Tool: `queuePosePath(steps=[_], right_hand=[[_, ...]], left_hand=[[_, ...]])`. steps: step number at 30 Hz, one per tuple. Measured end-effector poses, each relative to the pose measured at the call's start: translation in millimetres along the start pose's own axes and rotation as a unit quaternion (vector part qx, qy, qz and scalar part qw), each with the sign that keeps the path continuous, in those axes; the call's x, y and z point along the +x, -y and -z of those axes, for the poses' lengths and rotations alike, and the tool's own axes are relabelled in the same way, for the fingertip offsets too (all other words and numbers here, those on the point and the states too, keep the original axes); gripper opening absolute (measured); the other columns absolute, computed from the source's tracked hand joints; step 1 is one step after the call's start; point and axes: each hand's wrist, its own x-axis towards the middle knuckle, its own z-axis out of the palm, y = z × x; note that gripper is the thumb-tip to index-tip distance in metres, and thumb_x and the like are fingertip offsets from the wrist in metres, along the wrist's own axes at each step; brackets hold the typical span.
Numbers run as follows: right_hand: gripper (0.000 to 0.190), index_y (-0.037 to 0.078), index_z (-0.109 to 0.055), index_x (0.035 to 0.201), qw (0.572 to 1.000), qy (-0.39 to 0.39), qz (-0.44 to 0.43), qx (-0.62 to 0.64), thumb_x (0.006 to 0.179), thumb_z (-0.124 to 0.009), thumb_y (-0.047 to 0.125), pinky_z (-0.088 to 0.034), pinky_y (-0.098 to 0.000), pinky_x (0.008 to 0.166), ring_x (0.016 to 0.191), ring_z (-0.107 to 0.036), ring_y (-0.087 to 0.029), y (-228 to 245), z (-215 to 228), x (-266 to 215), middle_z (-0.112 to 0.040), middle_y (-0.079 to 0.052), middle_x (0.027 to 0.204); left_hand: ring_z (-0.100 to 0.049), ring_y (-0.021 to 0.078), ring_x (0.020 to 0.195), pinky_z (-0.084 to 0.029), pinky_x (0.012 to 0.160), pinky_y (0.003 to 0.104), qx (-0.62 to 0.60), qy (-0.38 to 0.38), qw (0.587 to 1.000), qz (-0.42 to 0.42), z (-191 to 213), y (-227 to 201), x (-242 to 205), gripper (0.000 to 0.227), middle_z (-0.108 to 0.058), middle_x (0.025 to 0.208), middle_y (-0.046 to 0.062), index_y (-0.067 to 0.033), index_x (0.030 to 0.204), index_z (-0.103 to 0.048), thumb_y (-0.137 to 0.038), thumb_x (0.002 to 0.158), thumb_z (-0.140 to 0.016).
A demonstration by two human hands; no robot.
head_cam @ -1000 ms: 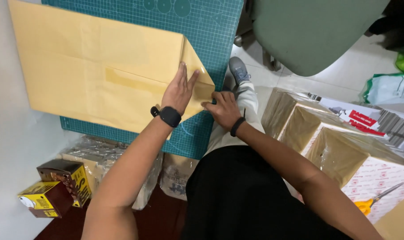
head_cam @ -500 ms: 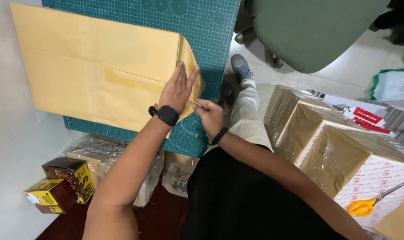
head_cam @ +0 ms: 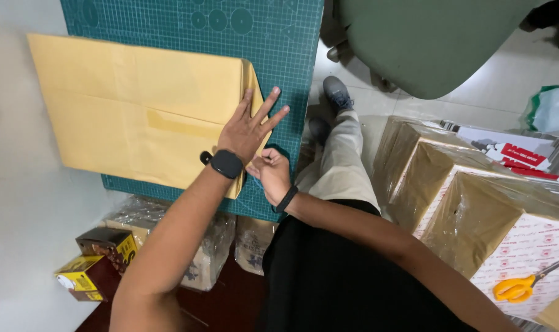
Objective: Folding, sealing with a tape dispenser, and labeling a large padded envelope for shipping at a workstation.
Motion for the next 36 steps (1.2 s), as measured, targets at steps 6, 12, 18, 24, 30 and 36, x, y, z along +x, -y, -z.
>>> queuePosePath(steps=[6, 12, 18, 24, 30, 36], right_hand=[[0.009, -0.003, -0.057, 0.106, 0.999, 0.028, 0.009, -0.019, 0.097, -0.059, -0.002, -0.065, -0.039, 0.076, 0.073, -0.068, -0.015, 4, -7, 0, -0.069, -0.015, 0.09], [0.02, -0.004, -0.054, 0.113, 0.999, 0.012, 0.014, -0.04, 0.097, -0.065, 0.002, -0.064, -0.0375, 0.081, 0.077, -0.068, -0.014, -11, 3, 4, -0.069, -0.017, 0.092], [0.006, 0.0, -0.061, 0.101, 0.981, 0.038, 0.1, -0.164, 0.096, -0.063, 0.001, -0.061, -0.0269, 0.062, 0.068, -0.066, -0.012, -3, 5, 3, -0.069, -0.009, 0.076], [0.009, -0.002, -0.061, 0.106, 0.966, 0.036, 0.145, -0.21, 0.1, -0.062, 0.005, -0.056, -0.0243, 0.068, 0.069, -0.061, -0.01, 11, -11, -14, -0.067, -0.005, 0.077], [0.023, 0.005, -0.07, 0.119, 0.884, 0.068, 0.238, -0.396, 0.099, -0.059, 0.007, -0.058, -0.0396, 0.076, 0.099, -0.074, -0.033, -13, -10, -38, -0.077, -0.018, 0.1], [0.018, 0.006, -0.068, 0.11, 0.791, 0.131, 0.275, -0.53, 0.096, -0.06, 0.014, -0.058, -0.0383, 0.069, 0.093, -0.074, -0.038, -36, 13, -18, -0.074, -0.019, 0.096]], left_hand=[[-0.016, 0.0394, 0.158, -0.014, 0.129, 0.054, -0.302, -0.151, 0.941, 0.006, 17, 18, -23, 0.097, -0.021, 0.171, 0.015, -0.0091, 0.164, -0.028, -0.008, 0.079, -0.074], [-0.029, 0.0334, 0.155, -0.012, 0.125, 0.062, -0.227, -0.207, 0.942, 0.137, -38, 5, -64, 0.07, -0.037, 0.167, 0.013, -0.013, 0.162, -0.04, -0.039, 0.098, -0.055], [-0.033, 0.0312, 0.153, -0.016, 0.122, 0.065, -0.2, -0.285, 0.925, 0.154, -51, 4, -56, 0.063, -0.039, 0.166, 0.005, -0.0301, 0.159, -0.046, -0.035, 0.097, -0.053], [-0.027, 0.0255, 0.156, -0.011, 0.124, 0.061, -0.283, -0.243, 0.916, 0.148, -50, 9, -62, 0.06, -0.032, 0.17, -0.001, -0.0313, 0.16, -0.044, -0.041, 0.101, -0.048], [-0.032, 0.0249, 0.155, -0.009, 0.126, 0.059, -0.358, -0.265, 0.88, 0.164, -58, 6, -58, 0.07, -0.038, 0.167, -0.002, -0.0287, 0.157, -0.048, -0.068, 0.099, -0.05], [-0.048, 0.0182, 0.145, -0.017, 0.127, 0.049, -0.364, -0.365, 0.831, 0.208, -48, 5, -51, 0.067, -0.061, 0.15, -0.005, -0.0278, 0.14, -0.066, -0.071, 0.089, -0.071]])
